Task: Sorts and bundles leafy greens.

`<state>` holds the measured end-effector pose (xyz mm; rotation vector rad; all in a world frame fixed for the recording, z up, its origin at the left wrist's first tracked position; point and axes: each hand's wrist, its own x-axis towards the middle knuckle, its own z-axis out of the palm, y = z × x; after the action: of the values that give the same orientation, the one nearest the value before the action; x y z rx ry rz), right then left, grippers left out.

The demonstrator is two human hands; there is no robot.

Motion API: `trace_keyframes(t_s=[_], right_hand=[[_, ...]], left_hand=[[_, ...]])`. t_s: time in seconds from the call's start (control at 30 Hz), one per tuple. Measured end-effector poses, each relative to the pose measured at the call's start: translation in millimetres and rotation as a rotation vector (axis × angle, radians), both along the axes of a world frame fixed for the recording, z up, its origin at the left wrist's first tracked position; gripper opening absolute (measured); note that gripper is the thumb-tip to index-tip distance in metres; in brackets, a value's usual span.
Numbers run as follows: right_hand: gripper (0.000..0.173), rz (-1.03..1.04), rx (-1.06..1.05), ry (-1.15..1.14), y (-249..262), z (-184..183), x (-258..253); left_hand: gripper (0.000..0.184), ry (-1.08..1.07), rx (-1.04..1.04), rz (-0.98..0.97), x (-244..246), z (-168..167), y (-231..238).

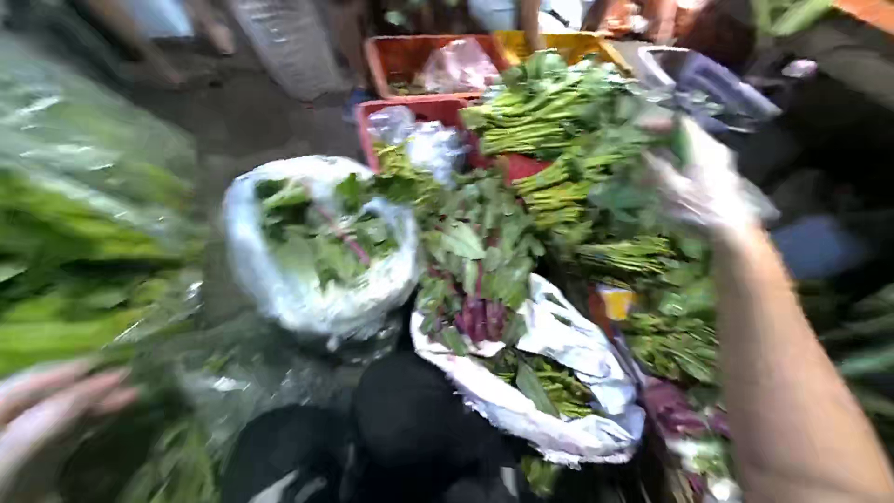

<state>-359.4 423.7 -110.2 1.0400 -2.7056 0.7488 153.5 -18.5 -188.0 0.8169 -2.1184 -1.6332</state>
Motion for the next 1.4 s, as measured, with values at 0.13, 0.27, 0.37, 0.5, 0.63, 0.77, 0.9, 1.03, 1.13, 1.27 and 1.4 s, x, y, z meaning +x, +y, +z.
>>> trace_keyframes(t_s=[0.13, 0.27, 0.37, 0.5, 0.63, 0.77, 0.9, 1.03, 1.13, 1.27, 1.4], right_hand=[[0.035, 0.154, -0.102, -0.2, -25.6, -67.4, 69.0], [0.03, 0.371, 0.048, -0.374, -108.1, -110.9, 126.0], [0.023, 0.529, 0.106, -0.365, -171.6, -112.6, 151.7], [0.022, 0.646, 0.095, -0.234, -229.2, -122.4, 167.8], [0.047, 0.649, 0.587, -0.165, -251.8, -113.2, 187.4], [0.037, 0.62, 0.683, -0.205, -234.5, -110.2, 188.1], [0.028, 0.697, 0.281, -0.26, -212.5, -95.1, 178.5], [0.041, 0.717, 0.248, -0.201, -213.1, -95.7, 171.8], [0.05, 0.627, -0.055, -0.158, -211.6, -105.4, 158.7], [0.056, 0.67, -0.007, -0.238, -236.5, -94.5, 222.6], [0.055, 0.793, 0.1, -0.49, -268.8, -120.8, 283.1]], left_hand=[[0.043, -0.086, -0.119, -0.056, -80.0, -14.0, 47.4], [0.04, -0.144, -0.122, -0.205, -93.4, -25.4, 77.6], [0.039, -0.178, -0.105, -0.227, -85.8, -29.7, 86.2], [0.04, -0.178, -0.082, -0.159, -70.1, -39.9, 78.1], [0.039, -0.099, -0.073, 0.029, -37.5, -44.0, 67.6], [0.038, -0.05, -0.06, 0.361, 33.6, -49.5, 41.2], [0.039, -0.16, -0.039, 0.752, 113.7, -63.6, 25.6], [0.034, -0.095, -0.055, 1.09, 136.8, -81.0, 37.1], [0.035, -0.096, -0.074, 1.112, 128.2, -93.1, 42.7], [0.036, -0.186, -0.211, 0.815, 92.3, -113.7, 47.7], [0.037, -0.433, -0.423, 0.382, 42.6, -102.3, 58.1]])
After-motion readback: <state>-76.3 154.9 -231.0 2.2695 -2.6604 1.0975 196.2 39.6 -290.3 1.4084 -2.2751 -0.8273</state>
